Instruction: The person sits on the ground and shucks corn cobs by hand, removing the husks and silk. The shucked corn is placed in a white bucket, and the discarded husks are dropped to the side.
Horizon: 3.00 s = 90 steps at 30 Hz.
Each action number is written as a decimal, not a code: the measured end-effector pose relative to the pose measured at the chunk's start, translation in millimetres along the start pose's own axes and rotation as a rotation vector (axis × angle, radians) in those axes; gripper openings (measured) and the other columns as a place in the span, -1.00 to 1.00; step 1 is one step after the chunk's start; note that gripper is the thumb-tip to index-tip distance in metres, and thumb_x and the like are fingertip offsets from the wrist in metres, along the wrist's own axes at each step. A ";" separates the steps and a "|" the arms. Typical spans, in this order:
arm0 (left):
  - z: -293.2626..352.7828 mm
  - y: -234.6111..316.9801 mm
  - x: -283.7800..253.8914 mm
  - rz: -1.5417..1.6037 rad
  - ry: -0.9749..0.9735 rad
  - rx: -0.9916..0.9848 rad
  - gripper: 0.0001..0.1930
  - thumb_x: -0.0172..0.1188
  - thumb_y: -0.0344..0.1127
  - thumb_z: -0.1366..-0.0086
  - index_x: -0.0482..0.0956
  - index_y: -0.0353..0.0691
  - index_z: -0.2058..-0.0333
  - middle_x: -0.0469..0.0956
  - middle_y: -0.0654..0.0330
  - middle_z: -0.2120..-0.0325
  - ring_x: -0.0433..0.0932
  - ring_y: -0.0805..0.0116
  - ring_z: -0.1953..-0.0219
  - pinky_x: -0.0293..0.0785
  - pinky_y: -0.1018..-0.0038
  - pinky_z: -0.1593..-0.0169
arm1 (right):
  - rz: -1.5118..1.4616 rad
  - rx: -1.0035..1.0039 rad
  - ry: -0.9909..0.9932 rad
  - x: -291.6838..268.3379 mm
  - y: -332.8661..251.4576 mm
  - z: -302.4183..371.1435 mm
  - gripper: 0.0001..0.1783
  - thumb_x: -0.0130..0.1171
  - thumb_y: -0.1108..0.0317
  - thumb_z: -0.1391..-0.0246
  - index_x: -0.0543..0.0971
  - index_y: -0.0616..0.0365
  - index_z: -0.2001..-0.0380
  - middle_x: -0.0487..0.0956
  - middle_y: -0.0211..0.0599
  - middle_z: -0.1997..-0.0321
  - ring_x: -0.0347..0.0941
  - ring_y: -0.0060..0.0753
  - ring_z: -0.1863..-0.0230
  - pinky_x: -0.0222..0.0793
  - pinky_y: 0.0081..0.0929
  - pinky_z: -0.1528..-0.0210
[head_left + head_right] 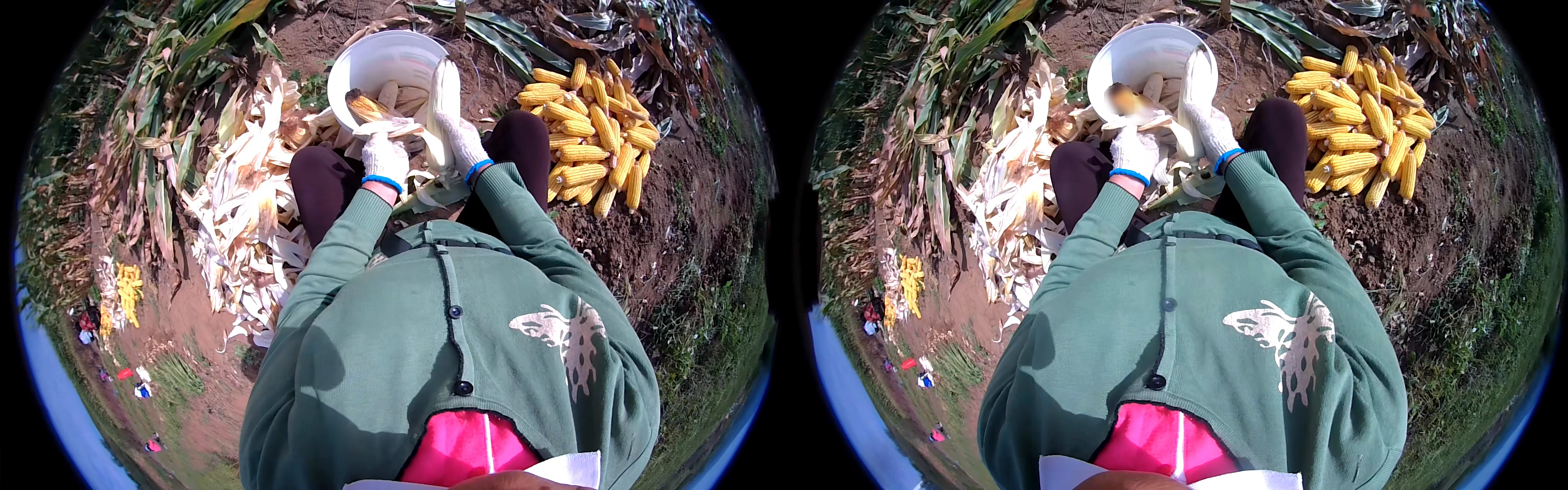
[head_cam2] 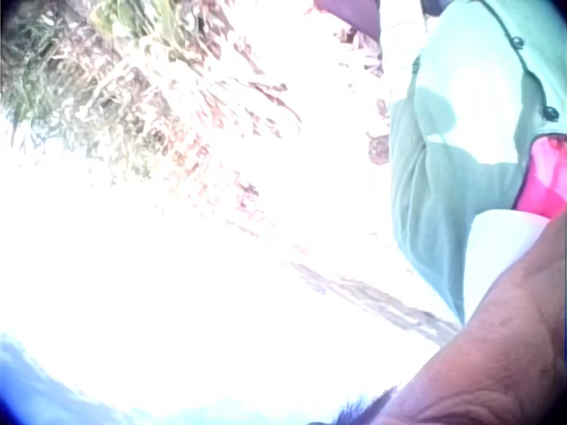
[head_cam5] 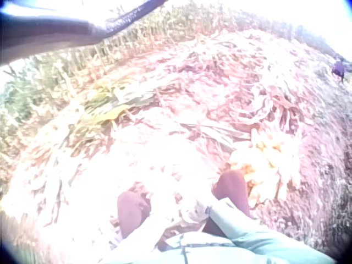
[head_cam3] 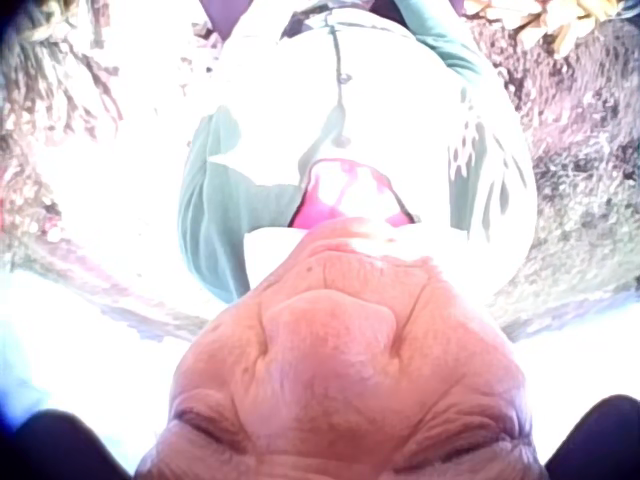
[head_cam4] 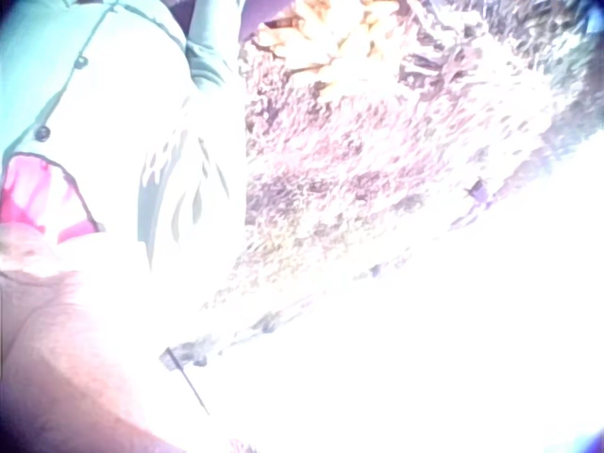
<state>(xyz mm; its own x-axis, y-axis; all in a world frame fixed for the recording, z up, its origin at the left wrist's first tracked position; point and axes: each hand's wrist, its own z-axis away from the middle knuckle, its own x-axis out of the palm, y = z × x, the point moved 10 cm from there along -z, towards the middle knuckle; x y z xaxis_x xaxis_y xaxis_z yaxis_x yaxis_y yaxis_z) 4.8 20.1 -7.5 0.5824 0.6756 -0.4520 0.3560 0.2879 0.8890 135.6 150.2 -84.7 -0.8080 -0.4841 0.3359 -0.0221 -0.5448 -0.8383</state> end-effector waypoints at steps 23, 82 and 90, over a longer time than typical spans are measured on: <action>33.0 21.7 82.7 -0.496 -0.778 0.116 -0.50 0.15 0.13 -0.20 0.57 -0.27 0.24 0.58 -0.06 0.27 0.55 -0.01 0.19 0.46 0.24 0.10 | -0.470 0.186 -0.048 -3.0 0.9 -2.1 -0.45 0.15 0.04 -0.15 0.38 0.16 -0.08 0.55 -0.17 0.12 0.54 -0.25 0.16 0.53 -0.23 0.13; 53.7 59.8 94.2 1.410 -0.511 -0.795 -0.59 -0.02 0.13 -0.38 0.36 -0.14 0.35 0.19 0.39 0.62 0.21 0.50 0.58 0.20 0.55 0.53 | -0.860 -0.075 -0.169 41.4 -72.4 1.5 -0.43 0.05 0.06 -0.16 0.34 0.30 -0.06 0.55 -0.08 0.22 0.55 -0.12 0.26 0.57 -0.18 0.21; 49.6 60.2 88.7 1.382 -0.200 -0.816 -0.70 0.09 -0.03 -0.37 0.47 -0.18 0.24 0.42 0.34 0.48 0.45 0.57 0.43 0.44 0.62 0.40 | -0.915 -0.148 0.149 16.1 -85.3 -13.2 -0.50 0.00 0.05 -0.15 0.32 0.19 -0.02 0.51 -0.08 0.26 0.51 -0.04 0.30 0.54 -0.09 0.24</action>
<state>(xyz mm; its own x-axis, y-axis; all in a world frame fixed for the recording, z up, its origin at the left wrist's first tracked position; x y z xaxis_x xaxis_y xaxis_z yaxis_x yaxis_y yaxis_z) 114.2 63.7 2.3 0.2157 0.6351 0.7417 -0.9192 -0.1243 0.3737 116.7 197.9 -13.5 -0.5059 0.1876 0.8420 -0.7527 -0.5728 -0.3246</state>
